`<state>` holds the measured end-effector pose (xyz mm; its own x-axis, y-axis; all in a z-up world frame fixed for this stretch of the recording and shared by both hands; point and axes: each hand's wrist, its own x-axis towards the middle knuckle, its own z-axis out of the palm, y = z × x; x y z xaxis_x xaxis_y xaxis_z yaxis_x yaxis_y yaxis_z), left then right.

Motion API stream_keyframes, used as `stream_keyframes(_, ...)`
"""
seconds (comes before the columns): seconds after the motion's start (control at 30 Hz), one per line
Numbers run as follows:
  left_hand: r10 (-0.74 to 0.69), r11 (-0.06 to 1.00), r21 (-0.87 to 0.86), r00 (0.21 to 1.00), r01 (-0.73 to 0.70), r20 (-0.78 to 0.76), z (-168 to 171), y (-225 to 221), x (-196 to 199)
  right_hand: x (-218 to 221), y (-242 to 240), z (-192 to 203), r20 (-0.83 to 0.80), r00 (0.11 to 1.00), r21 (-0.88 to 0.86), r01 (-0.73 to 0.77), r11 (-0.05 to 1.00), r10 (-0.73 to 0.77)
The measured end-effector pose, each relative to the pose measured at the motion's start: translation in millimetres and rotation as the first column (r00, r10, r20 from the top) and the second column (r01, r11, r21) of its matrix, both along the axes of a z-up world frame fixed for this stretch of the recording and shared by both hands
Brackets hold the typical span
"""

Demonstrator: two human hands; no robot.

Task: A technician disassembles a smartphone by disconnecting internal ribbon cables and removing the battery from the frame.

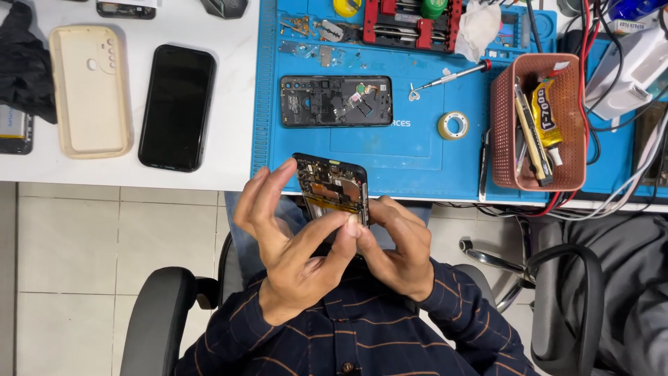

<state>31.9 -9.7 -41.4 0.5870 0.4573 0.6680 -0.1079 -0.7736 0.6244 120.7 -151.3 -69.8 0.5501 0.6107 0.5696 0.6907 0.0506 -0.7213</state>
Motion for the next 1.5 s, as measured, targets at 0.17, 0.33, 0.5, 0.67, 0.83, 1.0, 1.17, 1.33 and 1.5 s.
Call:
stream_keyframes(0.17, 0.04, 0.999, -0.01, 0.999, -0.04, 0.013, -5.7, -1.2, -0.1, -2.4, 3.3, -5.2, -0.008, 1.0, 0.021, -0.023, 1.0, 0.023)
stream_keyframes(0.33, 0.081, 0.997, 0.01, 0.997, -0.081, -0.002, -13.0, 1.2, -1.7, -2.9, 3.9, -8.5, -0.042, 0.999, 0.02, -0.024, 1.0, 0.025)
stream_keyframes(0.5, 0.048, 0.999, -0.002, 0.999, -0.048, -0.015, -25.4, 7.9, -5.9, -3.6, 1.7, -14.7, -0.159, 0.987, -0.026, 0.008, 1.0, -0.012)
stream_keyframes(0.67, -0.048, 0.876, -0.476, 0.997, 0.074, 0.067, -43.2, 8.8, -12.0, -7.1, -1.2, -20.4, -0.284, 0.951, -0.117, 0.095, 0.989, -0.125)
stream_keyframes(0.83, -0.401, 0.454, -0.875, 0.916, 0.169, -0.031, -23.3, 20.4, -4.4, -3.6, 3.5, -20.0, -0.514, 0.845, -0.121, 0.099, 0.988, -0.147)
stream_keyframes(1.0, -0.414, 0.17, -0.981, 0.91, 0.092, 0.013, -37.3, 28.8, 8.2, 14.2, 7.7, -18.3, -0.422, 0.864, -0.319, 0.141, 0.937, -0.274)
stream_keyframes(1.17, -0.384, -0.018, -0.986, 0.91, 0.163, 0.158, -51.6, 53.7, 15.4, 33.5, 13.7, -16.1, -0.116, 0.923, -0.219, 0.338, 0.915, -0.368)
stream_keyframes(1.33, -0.215, -0.382, -0.83, 0.834, 0.406, 0.508, -45.5, 84.7, 31.1, 48.3, 12.0, -38.0, 0.044, 0.916, -0.169, 0.4, 0.901, -0.398)
stream_keyframes(1.5, -0.122, -0.508, -0.636, 0.682, 0.581, 0.721, -45.4, 108.8, 52.2, 43.2, 9.4, -56.7, 0.237, 0.84, -0.392, 0.542, 0.744, -0.487)
